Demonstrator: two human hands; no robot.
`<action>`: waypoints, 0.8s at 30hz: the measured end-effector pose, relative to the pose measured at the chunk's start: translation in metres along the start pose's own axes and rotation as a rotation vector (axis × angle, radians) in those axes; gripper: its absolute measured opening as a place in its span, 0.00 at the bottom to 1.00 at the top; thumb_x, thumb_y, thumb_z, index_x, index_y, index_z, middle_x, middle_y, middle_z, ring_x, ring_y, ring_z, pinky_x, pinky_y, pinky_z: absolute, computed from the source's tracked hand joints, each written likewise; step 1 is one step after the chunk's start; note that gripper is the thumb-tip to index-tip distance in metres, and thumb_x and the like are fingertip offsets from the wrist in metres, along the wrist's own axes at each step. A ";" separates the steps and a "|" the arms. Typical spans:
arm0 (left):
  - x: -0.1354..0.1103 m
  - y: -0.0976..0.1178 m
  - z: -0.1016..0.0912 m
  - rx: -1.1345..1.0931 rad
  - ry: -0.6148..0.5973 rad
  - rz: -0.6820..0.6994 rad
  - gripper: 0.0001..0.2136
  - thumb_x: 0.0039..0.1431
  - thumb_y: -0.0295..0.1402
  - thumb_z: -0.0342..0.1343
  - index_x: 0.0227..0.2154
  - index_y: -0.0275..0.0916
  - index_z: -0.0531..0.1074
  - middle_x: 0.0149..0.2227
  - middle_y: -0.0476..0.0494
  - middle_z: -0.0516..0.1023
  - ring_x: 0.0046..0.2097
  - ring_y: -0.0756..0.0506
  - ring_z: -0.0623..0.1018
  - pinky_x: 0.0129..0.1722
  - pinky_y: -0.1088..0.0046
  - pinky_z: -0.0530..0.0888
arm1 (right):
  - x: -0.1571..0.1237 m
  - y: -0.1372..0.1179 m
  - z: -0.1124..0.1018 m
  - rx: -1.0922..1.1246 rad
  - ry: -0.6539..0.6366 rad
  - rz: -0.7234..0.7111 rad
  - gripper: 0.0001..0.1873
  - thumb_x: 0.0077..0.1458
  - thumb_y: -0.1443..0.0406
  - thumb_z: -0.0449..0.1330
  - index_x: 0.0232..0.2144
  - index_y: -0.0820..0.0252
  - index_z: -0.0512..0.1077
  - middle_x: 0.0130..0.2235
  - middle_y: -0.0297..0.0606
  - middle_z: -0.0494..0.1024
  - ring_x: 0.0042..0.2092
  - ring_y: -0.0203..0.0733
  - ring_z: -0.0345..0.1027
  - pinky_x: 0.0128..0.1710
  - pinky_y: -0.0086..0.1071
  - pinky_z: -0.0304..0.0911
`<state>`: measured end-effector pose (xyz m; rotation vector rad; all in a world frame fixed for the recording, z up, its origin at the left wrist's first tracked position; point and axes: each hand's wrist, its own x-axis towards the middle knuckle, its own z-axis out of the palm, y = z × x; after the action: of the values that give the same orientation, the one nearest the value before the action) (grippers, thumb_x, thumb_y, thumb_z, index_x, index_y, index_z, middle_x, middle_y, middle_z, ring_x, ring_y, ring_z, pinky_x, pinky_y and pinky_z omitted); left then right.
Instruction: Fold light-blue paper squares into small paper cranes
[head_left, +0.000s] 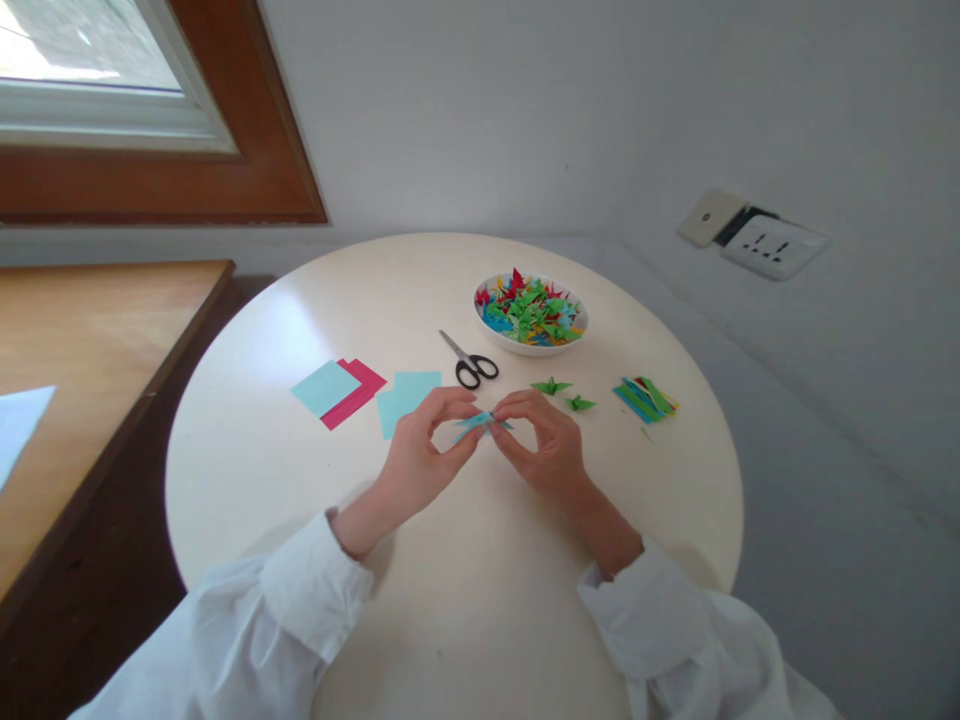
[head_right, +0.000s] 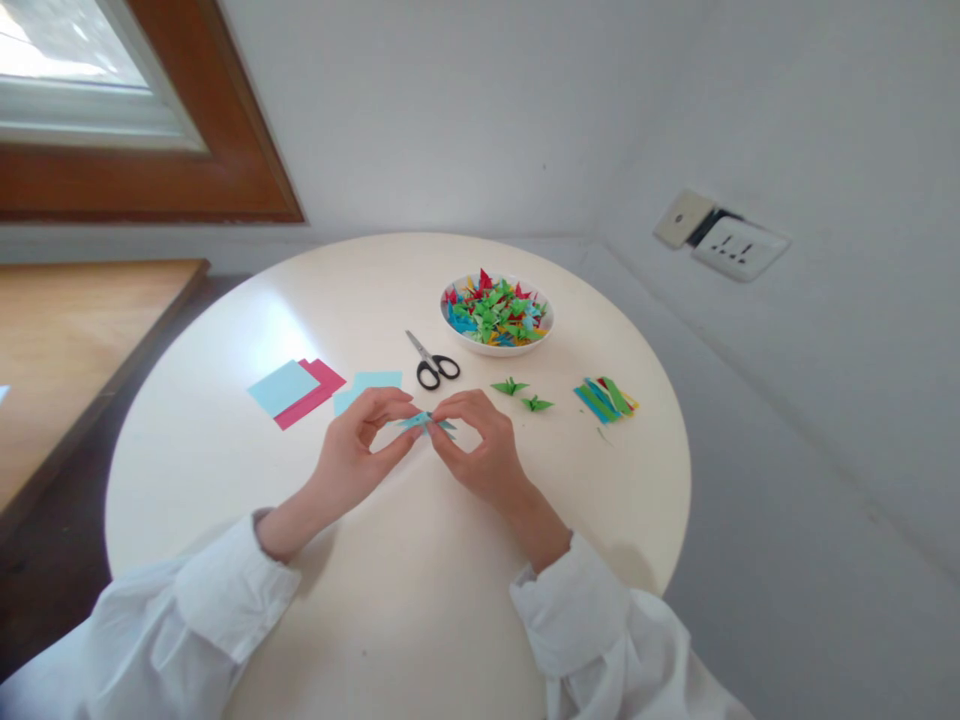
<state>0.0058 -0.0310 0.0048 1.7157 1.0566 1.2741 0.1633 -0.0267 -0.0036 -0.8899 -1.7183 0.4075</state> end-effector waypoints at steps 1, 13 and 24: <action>0.000 0.000 0.000 -0.008 0.002 0.004 0.09 0.51 0.26 0.55 0.36 0.39 0.66 0.38 0.44 0.75 0.42 0.48 0.76 0.39 0.74 0.73 | 0.000 0.000 0.001 -0.005 -0.002 -0.003 0.06 0.48 0.71 0.59 0.29 0.55 0.70 0.31 0.36 0.74 0.35 0.40 0.68 0.36 0.36 0.66; 0.000 0.000 0.000 -0.013 0.001 0.001 0.03 0.51 0.28 0.55 0.30 0.36 0.72 0.32 0.42 0.77 0.36 0.47 0.76 0.40 0.70 0.72 | -0.001 -0.001 0.003 -0.024 0.003 -0.022 0.06 0.47 0.72 0.59 0.28 0.56 0.69 0.30 0.36 0.74 0.34 0.39 0.69 0.35 0.36 0.66; 0.002 0.002 0.003 -0.110 0.026 -0.023 0.01 0.48 0.28 0.57 0.25 0.37 0.73 0.30 0.43 0.77 0.35 0.47 0.76 0.38 0.70 0.73 | 0.000 -0.006 0.004 -0.038 -0.012 -0.021 0.05 0.47 0.72 0.58 0.26 0.56 0.69 0.29 0.36 0.74 0.33 0.39 0.69 0.33 0.35 0.66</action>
<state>0.0090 -0.0301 0.0068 1.6042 0.9995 1.3194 0.1572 -0.0303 -0.0010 -0.8979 -1.7502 0.3685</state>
